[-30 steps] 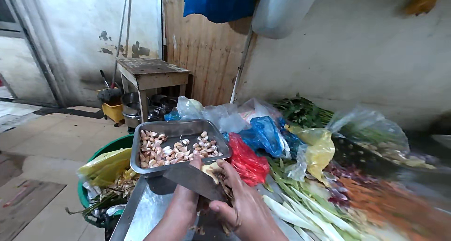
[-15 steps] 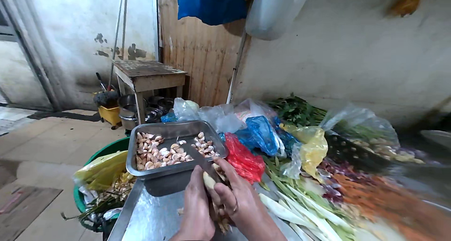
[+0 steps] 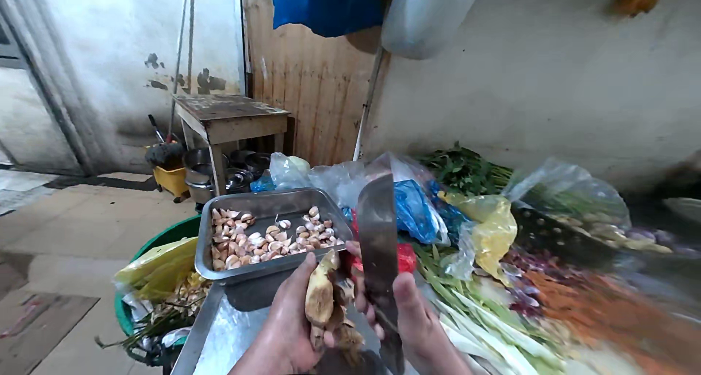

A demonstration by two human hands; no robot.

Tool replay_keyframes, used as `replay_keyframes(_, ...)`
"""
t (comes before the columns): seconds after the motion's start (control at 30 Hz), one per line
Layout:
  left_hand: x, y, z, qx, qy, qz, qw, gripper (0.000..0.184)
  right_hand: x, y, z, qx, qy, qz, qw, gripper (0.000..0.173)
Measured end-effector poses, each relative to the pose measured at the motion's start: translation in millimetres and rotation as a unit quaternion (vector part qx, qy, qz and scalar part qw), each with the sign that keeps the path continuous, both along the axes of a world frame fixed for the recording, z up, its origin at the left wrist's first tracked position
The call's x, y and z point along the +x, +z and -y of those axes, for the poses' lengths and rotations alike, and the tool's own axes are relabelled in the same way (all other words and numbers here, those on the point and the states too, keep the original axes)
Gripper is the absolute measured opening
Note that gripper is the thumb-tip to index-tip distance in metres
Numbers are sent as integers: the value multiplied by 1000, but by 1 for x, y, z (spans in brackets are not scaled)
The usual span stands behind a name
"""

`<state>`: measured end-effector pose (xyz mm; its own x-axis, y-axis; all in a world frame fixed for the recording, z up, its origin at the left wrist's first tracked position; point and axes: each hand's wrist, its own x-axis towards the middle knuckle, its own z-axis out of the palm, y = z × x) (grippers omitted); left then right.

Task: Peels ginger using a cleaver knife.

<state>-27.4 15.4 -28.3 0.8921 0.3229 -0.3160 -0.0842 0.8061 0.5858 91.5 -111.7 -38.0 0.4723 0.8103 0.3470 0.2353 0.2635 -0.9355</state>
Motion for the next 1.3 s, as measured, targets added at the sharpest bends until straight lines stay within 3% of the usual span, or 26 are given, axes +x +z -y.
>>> replay_keyframes(0.17, -5, -5, -5, 48, -131, 42, 989, 67, 4, -1, 1, 29, 78, 114, 990, 105)
replay_keyframes(0.3, -6, -7, -8, 100, -130, 23, 986, 62, 1, 7, 4, -6, 78, 152, 985, 104)
replay_keyframes(0.43, -4, 5, -6, 127, -82, -25, 988, 67, -2, 10, 3, -71, -15, 41, 997, 93)
replay_keyframes(0.53, -6, 1, -8, 258, -136, 6, 957, 59, 1, 16, 1, -102, -66, -84, 989, 73)
replay_keyframes(0.6, -6, 3, -4, 295, -174, -6, 939, 69, 2, 19, 1, -101, -65, -110, 987, 70)
replay_keyframes(0.67, -6, 7, -1, 262, -176, -22, 949, 52, 0, 19, 0, -91, -55, -126, 986, 71)
replay_keyframes(0.73, -6, 9, -6, 169, -120, -32, 978, 30, 0, 16, 1, -85, -33, -148, 985, 78)
replay_keyframes(0.8, -5, 10, -16, 73, -50, -39, 995, 31, 6, 12, 3, -70, 9, -159, 985, 102)
replay_keyframes(0.93, -8, 14, -13, 136, -68, -105, 983, 29, 5, 15, 8, -116, 113, -41, 986, 119)
replay_keyframes(1.03, -6, 12, -10, 165, -89, -115, 975, 43, 2, 13, 5, -145, 81, 22, 986, 111)
replay_keyframes(1.13, -8, 3, -21, 224, -153, -26, 962, 59, 2, 15, 1, -128, 4, -95, 987, 82)
replay_keyframes(1.2, -10, 0, -22, 247, -196, 17, 949, 49, 4, 18, -1, -122, -20, -154, 980, 72)
replay_keyframes(1.3, -13, 6, -18, 191, -176, 5, 966, 36, 4, 15, -3, -103, 1, -172, 980, 82)
